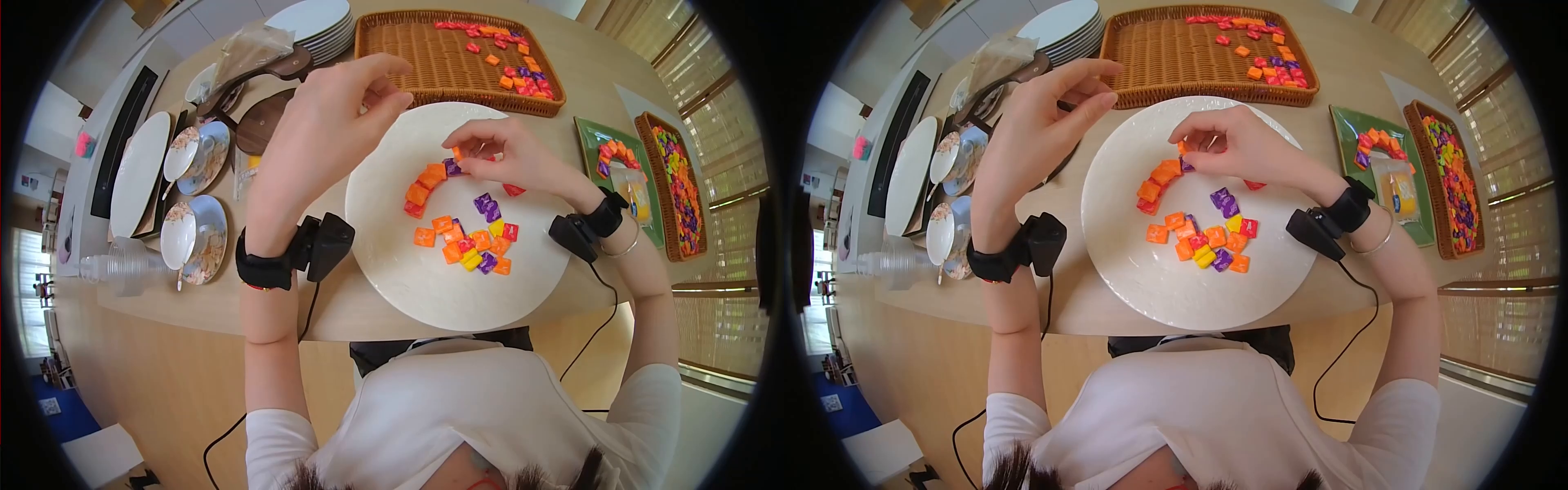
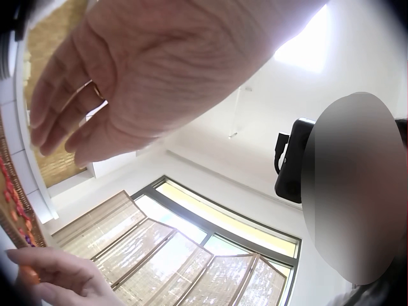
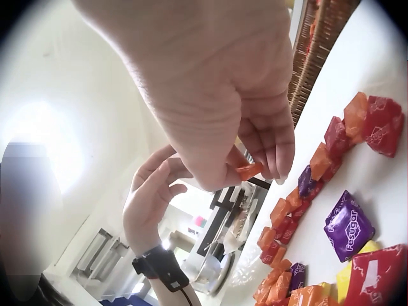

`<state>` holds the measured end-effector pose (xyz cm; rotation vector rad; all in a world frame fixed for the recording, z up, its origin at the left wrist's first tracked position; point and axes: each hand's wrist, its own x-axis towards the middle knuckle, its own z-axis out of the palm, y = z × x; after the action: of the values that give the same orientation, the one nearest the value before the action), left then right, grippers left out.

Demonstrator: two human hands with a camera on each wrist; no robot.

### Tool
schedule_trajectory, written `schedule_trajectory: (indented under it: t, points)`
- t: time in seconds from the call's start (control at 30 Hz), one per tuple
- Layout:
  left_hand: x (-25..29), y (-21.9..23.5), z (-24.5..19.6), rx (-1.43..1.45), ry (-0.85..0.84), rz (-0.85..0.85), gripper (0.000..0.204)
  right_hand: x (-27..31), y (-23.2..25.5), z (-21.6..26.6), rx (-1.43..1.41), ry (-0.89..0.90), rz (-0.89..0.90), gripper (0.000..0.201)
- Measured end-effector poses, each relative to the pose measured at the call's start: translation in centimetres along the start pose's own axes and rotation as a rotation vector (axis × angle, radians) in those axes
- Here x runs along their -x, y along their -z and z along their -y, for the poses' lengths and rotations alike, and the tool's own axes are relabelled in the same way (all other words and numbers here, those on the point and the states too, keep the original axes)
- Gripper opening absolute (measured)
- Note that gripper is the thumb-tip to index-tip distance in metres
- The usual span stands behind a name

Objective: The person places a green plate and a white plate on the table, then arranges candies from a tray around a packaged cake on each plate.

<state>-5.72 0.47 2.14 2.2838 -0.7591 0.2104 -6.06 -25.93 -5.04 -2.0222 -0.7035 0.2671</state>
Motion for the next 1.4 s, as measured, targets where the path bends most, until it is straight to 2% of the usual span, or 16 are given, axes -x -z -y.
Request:
schedule_trajectory:
  t: [0.1, 0.23, 0.3, 0.4, 0.73, 0.8, 0.9, 1.13, 1.2, 1.33, 1.4]
  points:
    - [0.0, 0.1, 0.1, -0.014, -0.006, -0.004, 0.031, -0.4, 0.0, -0.8, -0.136, -0.065, 0.001, 0.025]
    - [0.0, 0.0, 0.3, -0.013, -0.014, -0.006, 0.031, -0.5, 0.3, -0.7, -0.177, -0.162, 0.038, 0.023]
    - [0.0, 0.0, 0.3, -0.002, -0.005, -0.005, 0.031, -0.7, 0.4, -1.2, 0.045, -0.028, 0.030, 0.023]
    - [0.0, -0.1, 0.3, 0.001, -0.002, -0.006, 0.032, -0.8, 0.5, -1.1, 0.036, -0.092, 0.058, 0.024]
    - [-0.1, -0.1, 0.1, -0.023, -0.001, 0.003, 0.030, -1.2, -0.1, -1.6, 0.044, -0.052, 0.085, 0.024]
    - [0.0, -0.2, 0.2, -0.020, -0.004, -0.003, 0.030, -1.3, 0.0, -1.9, 0.198, 0.064, 0.092, 0.024]
    - [0.0, -0.2, 0.2, -0.029, -0.011, -0.008, 0.030, -1.3, 0.0, -2.1, 0.311, 0.118, 0.097, 0.024]
    - [0.0, -0.2, 0.1, -0.051, -0.005, 0.001, 0.031, -1.4, -0.2, -2.1, 0.317, 0.123, 0.102, 0.026]
    - [0.0, -0.2, 0.1, -0.052, -0.006, -0.001, 0.031, -1.2, -0.5, -1.7, 0.315, 0.147, 0.024, 0.024]
    - [0.0, -0.2, 0.2, -0.068, -0.042, -0.012, 0.031, -0.2, -0.1, 0.7, 0.402, 0.212, -0.008, 0.023]
    - [0.0, -0.3, 0.2, -0.061, -0.044, -0.013, 0.031, 0.7, -0.5, 1.8, 0.374, 0.185, 0.194, 0.021]
